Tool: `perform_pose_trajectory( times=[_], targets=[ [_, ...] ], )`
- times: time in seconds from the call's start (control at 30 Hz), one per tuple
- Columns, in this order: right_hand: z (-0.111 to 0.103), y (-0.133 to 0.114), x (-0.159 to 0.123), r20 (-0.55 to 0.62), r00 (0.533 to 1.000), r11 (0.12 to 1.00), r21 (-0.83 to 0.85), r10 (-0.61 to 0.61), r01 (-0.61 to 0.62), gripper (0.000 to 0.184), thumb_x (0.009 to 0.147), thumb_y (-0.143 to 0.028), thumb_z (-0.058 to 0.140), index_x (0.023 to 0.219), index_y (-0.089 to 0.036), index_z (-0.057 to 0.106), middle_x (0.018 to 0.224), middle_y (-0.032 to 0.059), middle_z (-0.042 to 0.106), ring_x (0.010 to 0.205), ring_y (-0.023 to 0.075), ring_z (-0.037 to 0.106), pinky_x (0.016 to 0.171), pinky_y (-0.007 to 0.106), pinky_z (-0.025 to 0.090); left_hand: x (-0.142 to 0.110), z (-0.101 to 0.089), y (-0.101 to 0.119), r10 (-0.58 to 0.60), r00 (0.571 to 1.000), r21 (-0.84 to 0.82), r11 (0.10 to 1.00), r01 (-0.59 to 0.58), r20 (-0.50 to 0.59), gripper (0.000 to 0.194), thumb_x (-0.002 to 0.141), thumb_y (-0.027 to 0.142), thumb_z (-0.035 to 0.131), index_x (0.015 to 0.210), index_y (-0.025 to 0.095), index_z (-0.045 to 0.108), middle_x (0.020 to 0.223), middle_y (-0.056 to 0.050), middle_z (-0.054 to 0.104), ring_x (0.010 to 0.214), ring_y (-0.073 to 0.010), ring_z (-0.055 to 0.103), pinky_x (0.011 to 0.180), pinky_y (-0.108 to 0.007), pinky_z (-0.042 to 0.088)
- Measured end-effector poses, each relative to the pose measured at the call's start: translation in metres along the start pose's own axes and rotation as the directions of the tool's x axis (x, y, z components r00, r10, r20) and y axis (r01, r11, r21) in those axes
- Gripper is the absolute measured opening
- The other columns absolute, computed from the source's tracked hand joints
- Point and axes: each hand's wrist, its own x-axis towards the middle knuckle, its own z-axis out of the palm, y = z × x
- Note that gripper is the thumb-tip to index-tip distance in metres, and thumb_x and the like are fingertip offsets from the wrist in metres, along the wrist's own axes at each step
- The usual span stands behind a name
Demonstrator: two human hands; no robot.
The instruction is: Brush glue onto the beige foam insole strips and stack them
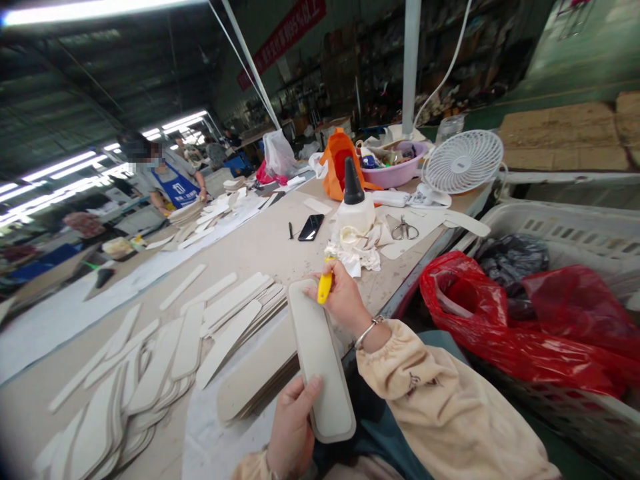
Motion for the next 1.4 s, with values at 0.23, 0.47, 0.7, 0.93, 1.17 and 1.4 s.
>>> perform_pose_trajectory(
  times=[0.23,0.47,0.7,0.93,1.17,1.4],
  targets=[
    [0.0,0.001,0.001,0.007,1.0,1.0,-0.012,0.004,-0.004,0.06,0.056,-0.033,0.086,0.084,-0.026,0.034,0.085,-0.0023,0.065,0.079,0.0161,0.064,0.067,0.026,0.05,-0.001,0.0,0.0,-0.008,1.0,0.006,1.0,0.008,-0.012,0.034,0.074,0.04,0.075,0.092,0.012,0.076,0.07,-0.006,0.071,0.063,-0.0142,0.057,0.059,-0.024,0.042],
    [0.0,0.001,0.001,0.016,1.0,1.0,-0.002,0.009,-0.009,0.057,0.057,-0.035,0.084,0.084,-0.027,0.034,0.084,-0.0028,0.064,0.075,0.0163,0.063,0.065,0.028,0.05,-0.002,0.0,0.002,-0.002,1.0,-0.001,1.0,0.002,0.004,0.034,0.075,0.04,0.074,0.094,0.012,0.076,0.072,-0.006,0.072,0.066,-0.015,0.058,0.062,-0.025,0.044],
    [0.0,0.004,0.0,0.007,1.0,1.0,-0.02,0.011,-0.011,0.056,0.057,-0.034,0.083,0.085,-0.027,0.035,0.086,-0.0028,0.063,0.074,0.0165,0.062,0.063,0.028,0.05,-0.002,-0.003,-0.001,-0.018,1.0,-0.007,1.0,0.018,0.009,0.034,0.075,0.039,0.074,0.095,0.012,0.075,0.076,-0.007,0.073,0.066,-0.0151,0.059,0.061,-0.025,0.044],
    [-0.001,0.004,0.001,0.011,1.0,1.0,0.011,0.021,-0.022,0.055,0.057,-0.031,0.083,0.083,-0.026,0.035,0.085,-0.0042,0.062,0.072,0.0136,0.06,0.061,0.025,0.048,-0.003,0.0,0.008,-0.033,0.996,-0.113,0.993,0.042,0.08,0.032,0.074,0.035,0.075,0.099,0.015,0.073,0.088,-0.008,0.075,0.075,-0.0178,0.065,0.072,-0.028,0.05],
    [-0.001,0.004,0.0,-0.001,1.0,1.0,-0.025,-0.001,0.001,0.054,0.057,-0.033,0.083,0.083,-0.026,0.036,0.08,-0.0054,0.059,0.068,0.0125,0.057,0.058,0.023,0.045,0.002,0.004,0.016,-0.025,0.998,-0.043,0.999,0.027,0.05,0.031,0.072,0.035,0.077,0.094,0.014,0.074,0.091,-0.009,0.075,0.085,-0.0227,0.067,0.08,-0.034,0.051],
    [0.0,0.006,0.0,0.021,1.0,1.0,0.016,0.014,-0.014,0.054,0.058,-0.028,0.083,0.084,-0.026,0.037,0.081,-0.0063,0.059,0.064,0.0109,0.054,0.058,0.022,0.045,0.0,0.004,0.015,0.0,0.998,-0.036,0.999,0.002,0.061,0.026,0.075,0.032,0.074,0.094,0.013,0.074,0.083,-0.007,0.074,0.079,-0.0199,0.066,0.078,-0.032,0.051]
  ],
)
